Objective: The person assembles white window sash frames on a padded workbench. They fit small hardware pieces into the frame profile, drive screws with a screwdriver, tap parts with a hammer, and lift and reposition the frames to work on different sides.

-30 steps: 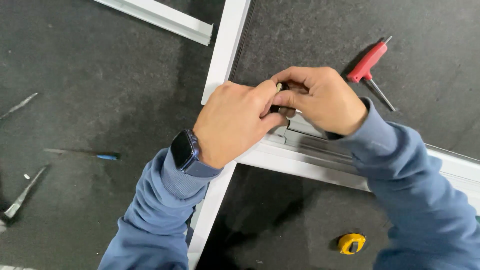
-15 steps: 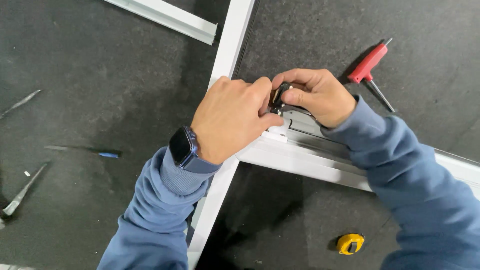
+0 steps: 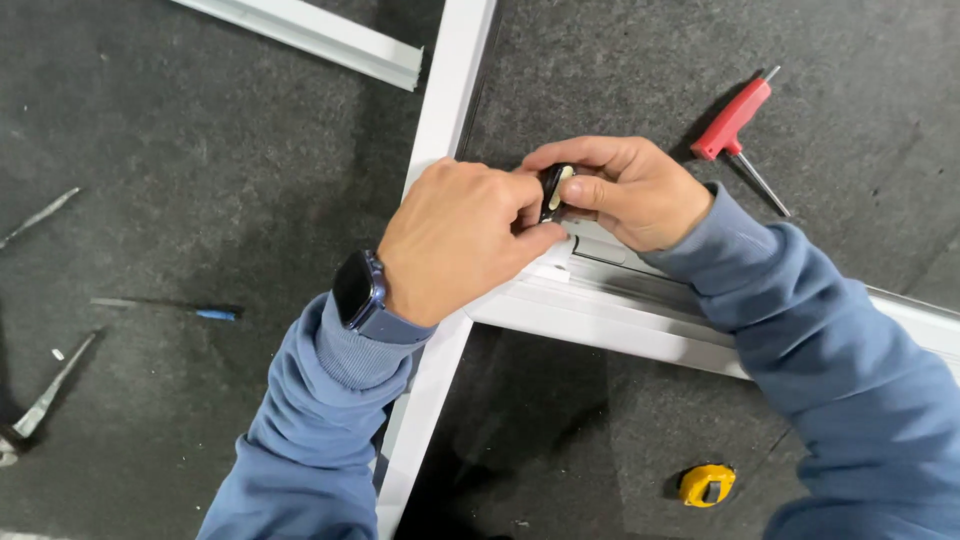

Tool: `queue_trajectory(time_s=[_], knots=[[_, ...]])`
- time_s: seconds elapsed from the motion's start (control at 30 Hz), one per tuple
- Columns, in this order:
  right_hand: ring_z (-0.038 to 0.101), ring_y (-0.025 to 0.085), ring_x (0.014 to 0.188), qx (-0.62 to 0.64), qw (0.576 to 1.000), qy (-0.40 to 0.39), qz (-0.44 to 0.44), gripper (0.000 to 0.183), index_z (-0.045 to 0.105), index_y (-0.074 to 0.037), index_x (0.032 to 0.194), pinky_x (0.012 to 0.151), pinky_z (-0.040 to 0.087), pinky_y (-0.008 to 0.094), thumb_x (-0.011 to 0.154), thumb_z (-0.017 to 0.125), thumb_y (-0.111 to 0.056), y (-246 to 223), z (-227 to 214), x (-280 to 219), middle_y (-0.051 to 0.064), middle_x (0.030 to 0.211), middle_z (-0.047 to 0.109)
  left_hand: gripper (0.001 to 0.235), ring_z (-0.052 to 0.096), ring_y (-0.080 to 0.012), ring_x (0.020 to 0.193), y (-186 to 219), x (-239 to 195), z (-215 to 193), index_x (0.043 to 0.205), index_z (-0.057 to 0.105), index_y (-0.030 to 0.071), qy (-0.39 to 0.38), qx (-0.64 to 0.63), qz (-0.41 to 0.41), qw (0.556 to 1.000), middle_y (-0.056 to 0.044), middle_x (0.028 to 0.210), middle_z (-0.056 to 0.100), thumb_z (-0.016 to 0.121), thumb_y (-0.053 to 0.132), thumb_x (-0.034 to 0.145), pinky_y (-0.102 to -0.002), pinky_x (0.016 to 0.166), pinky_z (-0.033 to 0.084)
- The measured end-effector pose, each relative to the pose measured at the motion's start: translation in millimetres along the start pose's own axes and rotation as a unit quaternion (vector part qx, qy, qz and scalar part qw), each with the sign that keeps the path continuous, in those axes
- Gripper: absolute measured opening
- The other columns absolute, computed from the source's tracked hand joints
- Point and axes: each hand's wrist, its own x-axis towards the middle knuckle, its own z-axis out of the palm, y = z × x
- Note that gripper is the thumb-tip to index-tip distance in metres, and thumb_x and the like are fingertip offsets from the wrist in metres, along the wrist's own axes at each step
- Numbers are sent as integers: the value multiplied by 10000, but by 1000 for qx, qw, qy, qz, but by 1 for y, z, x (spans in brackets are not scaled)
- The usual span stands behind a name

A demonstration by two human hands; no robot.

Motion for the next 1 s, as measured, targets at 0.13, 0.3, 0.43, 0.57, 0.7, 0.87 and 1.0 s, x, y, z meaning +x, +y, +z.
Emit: queue_trajectory(time_s=[0.13, 0.3, 0.43, 0.57, 0.7, 0.87, 1.0], knots=[[684, 149, 1027, -43, 998, 52, 8, 332, 609, 59, 1347, 926, 577, 307, 1028, 595, -31, -7, 14, -1, 120, 1152, 699, 350, 662, -309, 566, -2, -1, 0, 693, 691, 51, 4, 8, 0, 1000, -110, 610, 667, 798, 357, 825, -436, 547, 498], [715, 139, 875, -166, 973, 160, 26, 257, 662, 47, 1231, 790, 617, 285, 1001, 617, -57, -30, 49, 0, 99, 1010, 744, 351, 669, -306, 574, 2, 0, 0, 718, 706, 51, 5, 15, 1, 1000, -99, 629, 686, 782, 367, 852, -442, 550, 499], [705, 139, 929, -197, 969, 149, -6, 265, 655, 50, 1250, 833, 609, 289, 1017, 615, -70, -34, 46, -4, 99, 1047, 739, 330, 670, -312, 582, 3, -1, 0, 722, 705, 46, 0, 24, 4, 1000, -105, 640, 688, 769, 338, 862, -443, 554, 502], [677, 126, 1102, -73, 997, 24, -20, 355, 567, 18, 1340, 986, 566, 287, 1009, 584, -109, -27, 25, -1, 74, 1212, 690, 335, 670, -310, 575, 4, 0, -2, 683, 688, 41, -12, 35, 3, 999, -110, 614, 677, 771, 322, 845, -442, 560, 507], [688, 183, 1139, 12, 999, 31, -8, 385, 579, 58, 1382, 1023, 573, 338, 1043, 613, -121, -1, 10, -2, 130, 1238, 686, 316, 664, -318, 565, 2, -2, -3, 690, 699, 48, -11, 44, 6, 999, -118, 605, 670, 778, 319, 831, -444, 545, 501], [713, 165, 1024, -64, 991, 117, 7, 355, 624, 60, 1320, 927, 602, 318, 1011, 651, -112, -10, 23, -4, 115, 1132, 726, 307, 663, -310, 548, 2, 0, -3, 700, 704, 49, -24, 44, -5, 999, -116, 593, 666, 779, 318, 828, -433, 539, 506], [722, 147, 952, -106, 983, 150, -1, 326, 664, 64, 1272, 872, 618, 298, 997, 677, -110, -16, 33, -2, 103, 1066, 744, 274, 664, -319, 562, 1, -3, -1, 706, 712, 49, -8, 62, 20, 998, -117, 604, 668, 783, 285, 827, -438, 545, 504]])
